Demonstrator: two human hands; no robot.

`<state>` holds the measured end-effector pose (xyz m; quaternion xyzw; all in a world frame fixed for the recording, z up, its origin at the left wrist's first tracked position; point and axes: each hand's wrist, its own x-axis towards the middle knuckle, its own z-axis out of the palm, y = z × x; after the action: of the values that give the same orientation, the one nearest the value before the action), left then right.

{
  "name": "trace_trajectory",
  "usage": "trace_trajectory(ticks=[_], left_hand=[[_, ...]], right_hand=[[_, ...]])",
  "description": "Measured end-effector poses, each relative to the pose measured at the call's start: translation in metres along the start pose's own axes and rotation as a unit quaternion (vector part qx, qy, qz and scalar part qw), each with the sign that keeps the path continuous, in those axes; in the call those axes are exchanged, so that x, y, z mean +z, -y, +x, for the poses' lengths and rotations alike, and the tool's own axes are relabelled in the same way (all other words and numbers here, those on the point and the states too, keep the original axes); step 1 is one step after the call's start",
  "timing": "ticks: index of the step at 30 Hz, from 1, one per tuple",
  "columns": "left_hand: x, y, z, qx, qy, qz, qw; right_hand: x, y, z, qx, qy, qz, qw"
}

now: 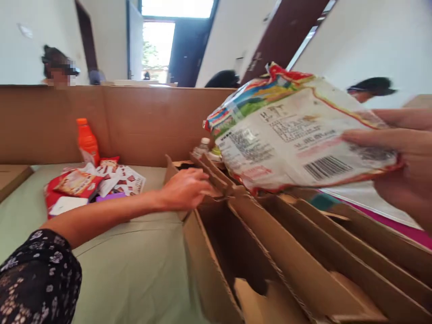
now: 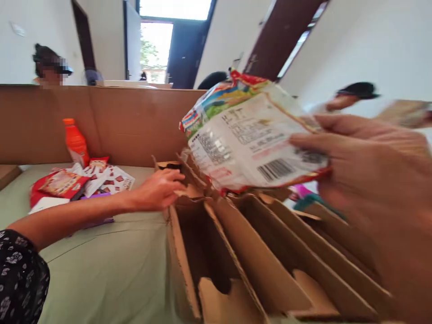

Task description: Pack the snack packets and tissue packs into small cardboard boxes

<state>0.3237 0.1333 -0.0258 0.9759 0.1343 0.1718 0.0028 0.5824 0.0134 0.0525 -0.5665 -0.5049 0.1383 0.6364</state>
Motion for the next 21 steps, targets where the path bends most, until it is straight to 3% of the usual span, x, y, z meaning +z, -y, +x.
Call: trace_trajectory(ticks=[3, 5, 8, 10, 13, 15, 17, 21], left_hand=[[-0.025, -0.009, -0.113, -0.004, -0.044, 0.011, 0.999], [-0.04, -0.012, -0.184, -0.027, -0.093, 0.021, 0.995], [-0.059, -0.007, -0.274, -0.109, -0.19, 0.04, 0.975], [-0.068, -0.002, -0.321, -0.165, -0.218, 0.062, 0.96], [-0.074, 0.002, -0.378, -0.234, -0.235, 0.089, 0.939], [-0.074, 0.001, -0.409, -0.272, -0.245, 0.1, 0.925], [-0.07, -0.001, -0.436, -0.305, -0.251, 0.104, 0.913], [-0.052, -0.002, -0.476, -0.365, -0.252, 0.078, 0.893]], right_hand=[[0.053, 0.02, -0.014, 0.116, -0.023, 0.027, 0.993], [0.097, 0.037, -0.023, 0.154, 0.069, 0.041, 0.985], [0.168, 0.052, -0.029, 0.145, 0.193, 0.023, 0.97], [0.218, 0.052, -0.028, 0.081, 0.203, -0.01, 0.976], [0.292, 0.045, -0.031, -0.097, 0.19, -0.113, 0.97], [0.333, 0.042, -0.042, -0.194, 0.239, -0.211, 0.928], [0.359, 0.043, -0.06, -0.238, 0.327, -0.286, 0.869], [0.365, 0.051, -0.1, -0.252, 0.438, -0.341, 0.793]])
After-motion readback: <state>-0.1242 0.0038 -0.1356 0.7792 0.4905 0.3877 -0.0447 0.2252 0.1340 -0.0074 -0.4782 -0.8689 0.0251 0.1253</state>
